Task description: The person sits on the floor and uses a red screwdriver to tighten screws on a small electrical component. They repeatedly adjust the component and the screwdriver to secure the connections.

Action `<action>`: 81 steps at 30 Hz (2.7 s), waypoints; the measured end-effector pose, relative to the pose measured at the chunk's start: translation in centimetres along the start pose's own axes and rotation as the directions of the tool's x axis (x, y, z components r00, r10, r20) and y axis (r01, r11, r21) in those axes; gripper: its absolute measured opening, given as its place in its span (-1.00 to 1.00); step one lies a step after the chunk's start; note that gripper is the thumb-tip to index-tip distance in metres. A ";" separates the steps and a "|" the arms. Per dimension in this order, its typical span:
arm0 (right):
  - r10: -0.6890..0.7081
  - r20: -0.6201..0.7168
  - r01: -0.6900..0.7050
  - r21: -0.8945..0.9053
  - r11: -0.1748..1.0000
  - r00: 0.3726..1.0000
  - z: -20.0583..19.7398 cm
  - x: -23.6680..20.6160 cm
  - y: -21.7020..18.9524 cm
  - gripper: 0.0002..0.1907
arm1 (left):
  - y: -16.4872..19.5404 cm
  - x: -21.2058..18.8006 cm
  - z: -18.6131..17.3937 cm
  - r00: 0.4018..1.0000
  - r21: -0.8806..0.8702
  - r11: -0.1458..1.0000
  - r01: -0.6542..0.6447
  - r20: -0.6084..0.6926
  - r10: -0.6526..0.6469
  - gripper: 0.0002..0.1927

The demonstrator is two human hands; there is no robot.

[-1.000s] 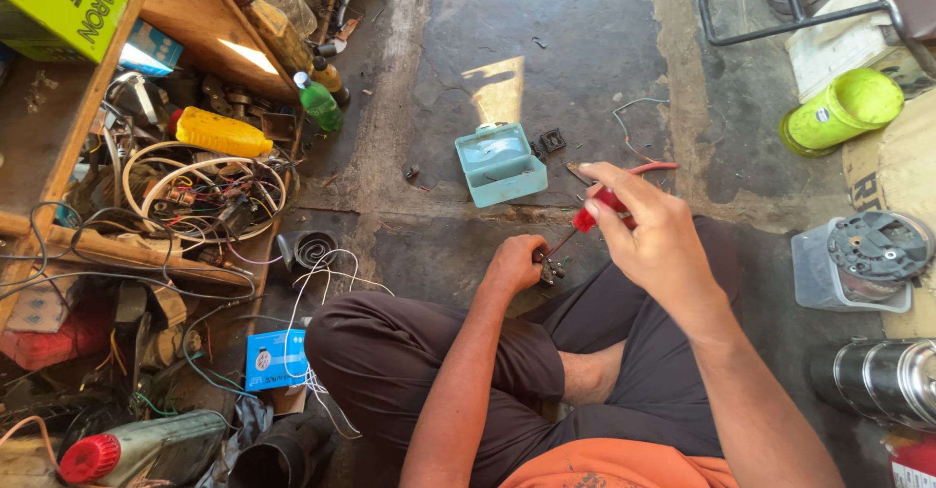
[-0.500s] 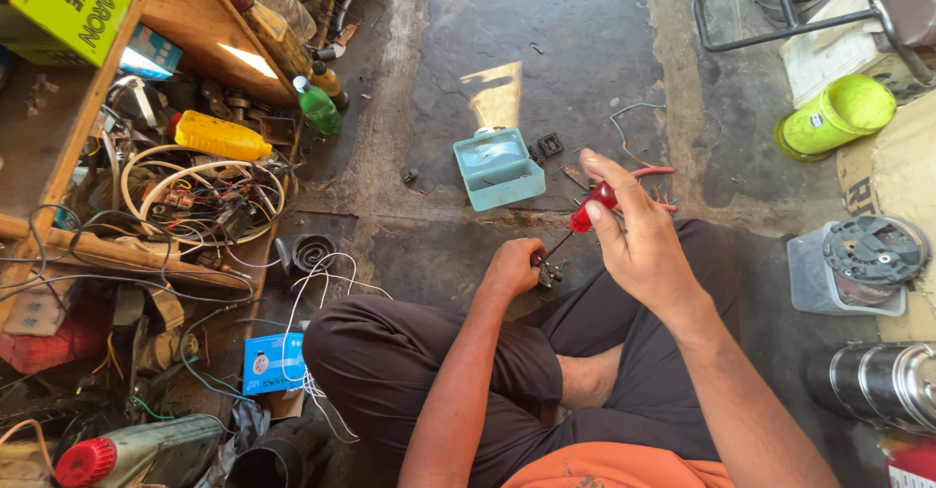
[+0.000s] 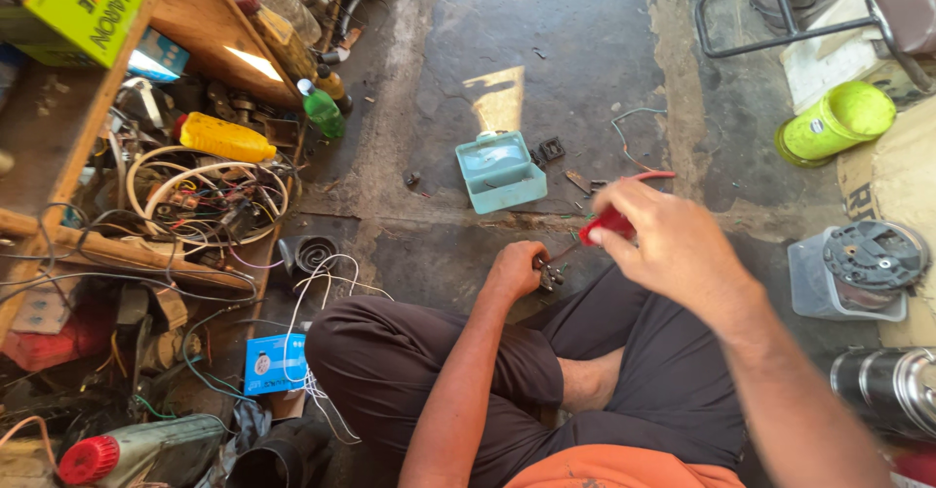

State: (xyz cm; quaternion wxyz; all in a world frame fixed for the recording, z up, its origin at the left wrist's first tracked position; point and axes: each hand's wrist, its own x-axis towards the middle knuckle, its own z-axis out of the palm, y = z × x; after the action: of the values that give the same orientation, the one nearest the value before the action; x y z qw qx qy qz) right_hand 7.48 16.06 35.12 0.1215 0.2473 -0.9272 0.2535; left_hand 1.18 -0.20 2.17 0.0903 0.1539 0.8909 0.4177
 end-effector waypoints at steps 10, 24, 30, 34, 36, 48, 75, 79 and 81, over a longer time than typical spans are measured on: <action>-0.157 0.726 0.610 -0.417 0.674 0.669 -0.5 6.4 2.8 -0.72 | 0.1 -0.2 0.2 0.998 0.089 0.995 -0.051 -0.039 0.055 -0.79; 0.341 0.791 0.212 -0.498 0.841 0.508 2.7 7.7 3.6 -0.70 | -1.4 0.2 -0.4 0.995 0.106 0.994 -0.011 0.101 0.000 -0.64; 0.444 0.720 0.032 -0.542 0.840 0.534 3.0 7.5 3.1 -0.55 | -1.8 0.2 -0.6 0.997 0.076 0.997 -0.003 0.074 -0.003 -0.71; 0.150 0.896 0.612 -0.400 0.683 0.418 2.4 7.3 2.7 -0.54 | -1.7 0.0 -0.4 0.999 0.073 0.997 0.005 0.037 -0.008 -0.82; -0.045 0.946 0.812 -0.251 0.527 0.322 2.2 7.1 3.0 -0.60 | -1.8 0.0 -0.1 1.000 0.094 0.996 -0.001 0.020 -0.001 -0.83; 0.294 0.732 -0.005 -0.368 0.930 0.615 4.0 5.2 6.1 -0.73 | -1.9 0.5 0.2 1.000 0.095 0.995 -0.004 0.026 0.002 -0.87; 0.241 0.791 0.249 -0.440 0.863 0.562 4.7 6.9 2.8 -0.76 | -1.8 0.1 -0.7 0.991 0.301 0.952 -0.057 0.134 0.017 -0.43; 0.707 0.655 -0.315 -0.634 0.706 0.267 5.5 8.9 3.1 -0.61 | -1.8 0.2 -1.1 0.991 0.289 0.956 -0.060 0.132 0.023 -0.42; 0.707 0.643 -0.205 -0.680 0.704 0.293 5.4 9.2 3.2 -0.44 | -1.8 -0.2 -1.1 0.990 0.289 0.956 -0.047 0.140 0.006 -0.43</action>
State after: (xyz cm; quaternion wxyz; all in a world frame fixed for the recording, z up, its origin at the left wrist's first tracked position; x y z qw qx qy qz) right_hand -2.51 11.89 32.46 -0.3993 0.0141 -0.9084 -0.1230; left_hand 0.66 -2.15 1.49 0.1222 0.2060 0.9323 0.2712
